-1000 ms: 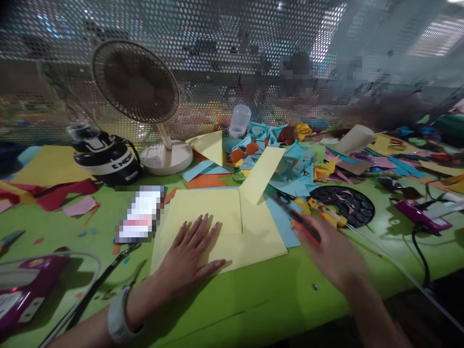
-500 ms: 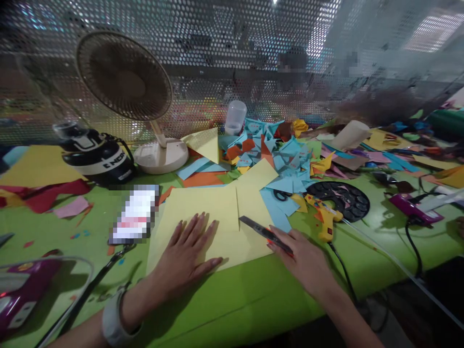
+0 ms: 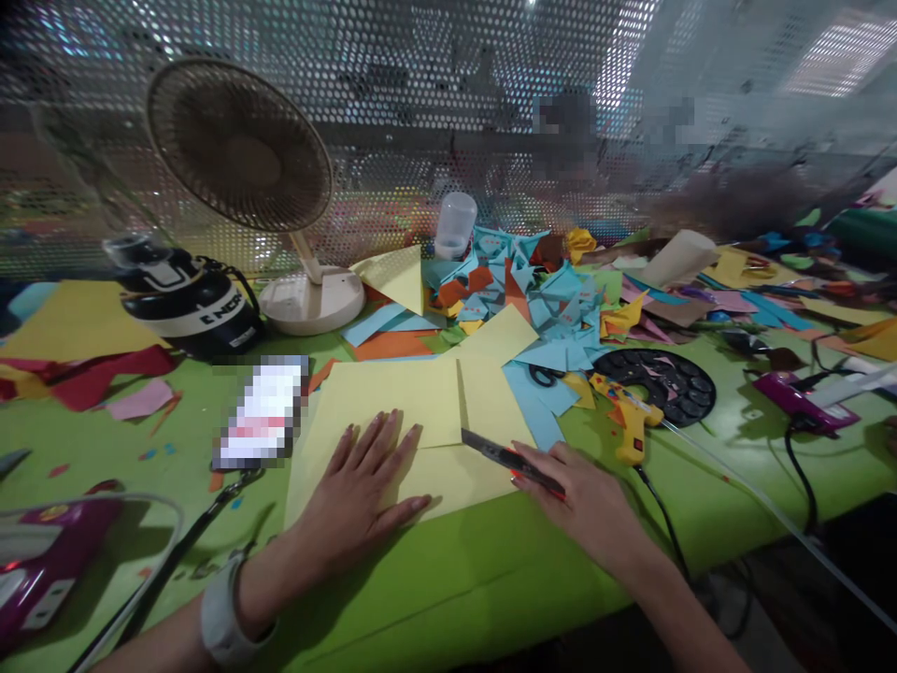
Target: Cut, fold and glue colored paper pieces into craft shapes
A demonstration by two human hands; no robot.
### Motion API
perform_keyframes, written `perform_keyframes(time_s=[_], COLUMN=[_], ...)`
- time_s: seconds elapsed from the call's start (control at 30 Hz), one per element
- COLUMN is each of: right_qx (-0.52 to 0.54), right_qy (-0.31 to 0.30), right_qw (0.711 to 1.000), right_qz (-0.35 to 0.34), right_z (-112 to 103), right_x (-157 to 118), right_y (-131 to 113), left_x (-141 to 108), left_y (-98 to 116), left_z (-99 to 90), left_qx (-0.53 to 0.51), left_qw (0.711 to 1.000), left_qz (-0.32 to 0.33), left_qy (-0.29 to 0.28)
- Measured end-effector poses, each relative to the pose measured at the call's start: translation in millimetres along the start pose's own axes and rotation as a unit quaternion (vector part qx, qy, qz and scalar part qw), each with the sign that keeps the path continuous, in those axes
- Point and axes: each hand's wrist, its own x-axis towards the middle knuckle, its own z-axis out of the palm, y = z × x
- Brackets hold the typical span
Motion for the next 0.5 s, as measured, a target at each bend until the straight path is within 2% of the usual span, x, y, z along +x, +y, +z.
perform_keyframes(time_s=[0.23,0.5], right_qx=[-0.020,-0.075], right_qy=[-0.026,0.017], right_qw=[0.998,0.989], right_qz=[-0.055,-0.128], right_z=[-13,-4], right_x=[18,40], right_y=[6,16], left_x=[1,2], left_y=[1,4], left_z=[-2.8,-3.3], left_qx=[0.003,0.006], left_qw=[1.000,1.000], left_qz=[0.003,-0.007], left_qy=[-0.010,-0.017])
